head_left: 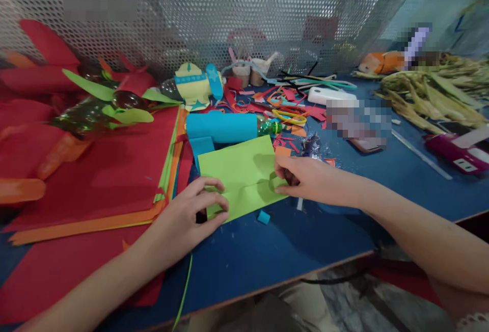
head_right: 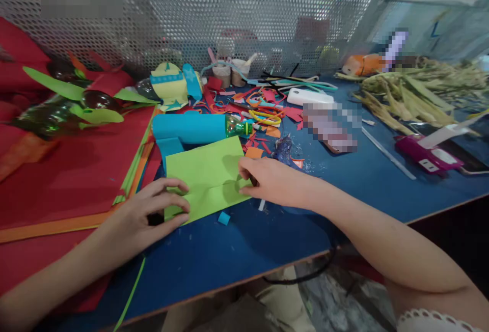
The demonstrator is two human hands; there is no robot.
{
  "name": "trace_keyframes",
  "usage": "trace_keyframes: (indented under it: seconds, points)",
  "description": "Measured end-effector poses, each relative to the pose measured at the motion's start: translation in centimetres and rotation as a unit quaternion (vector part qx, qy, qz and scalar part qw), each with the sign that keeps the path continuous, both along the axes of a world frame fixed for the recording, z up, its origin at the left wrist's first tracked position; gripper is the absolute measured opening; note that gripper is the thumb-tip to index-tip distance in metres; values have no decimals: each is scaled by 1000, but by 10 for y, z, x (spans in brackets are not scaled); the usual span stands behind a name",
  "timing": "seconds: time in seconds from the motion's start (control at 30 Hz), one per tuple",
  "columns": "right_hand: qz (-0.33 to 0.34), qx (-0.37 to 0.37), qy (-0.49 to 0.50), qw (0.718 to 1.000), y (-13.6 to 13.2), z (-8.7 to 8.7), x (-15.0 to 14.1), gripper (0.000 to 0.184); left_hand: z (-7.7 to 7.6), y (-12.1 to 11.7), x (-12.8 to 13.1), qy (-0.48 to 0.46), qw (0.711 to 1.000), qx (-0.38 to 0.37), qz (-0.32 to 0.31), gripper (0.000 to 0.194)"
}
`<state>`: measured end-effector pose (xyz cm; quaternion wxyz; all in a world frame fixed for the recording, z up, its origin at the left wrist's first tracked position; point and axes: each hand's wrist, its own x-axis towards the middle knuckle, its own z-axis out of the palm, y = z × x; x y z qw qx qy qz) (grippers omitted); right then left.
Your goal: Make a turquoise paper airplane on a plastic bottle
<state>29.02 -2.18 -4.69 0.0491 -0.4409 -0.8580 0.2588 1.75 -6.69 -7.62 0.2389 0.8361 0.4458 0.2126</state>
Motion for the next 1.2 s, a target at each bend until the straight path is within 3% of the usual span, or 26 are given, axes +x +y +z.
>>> trace_keyframes:
  seconds: [0.3,0.67,0.87,1.2]
  points:
    - [21,-2,14,1000,-2,3,0,19,10,-3,2,21,998,-54,-4,15]
    - [2,-16,0,1000,0,3,-2,20,-10,-10,-3,-3,988,131,-84,37]
    - [4,-23,0,1000,-1,5,-3,18,-8,-3,-4,-14,981,140,-137,36]
    - [7,-23,-2,1000,1,3,-2,22,-11,-1,-5,-12,978,150,-147,36]
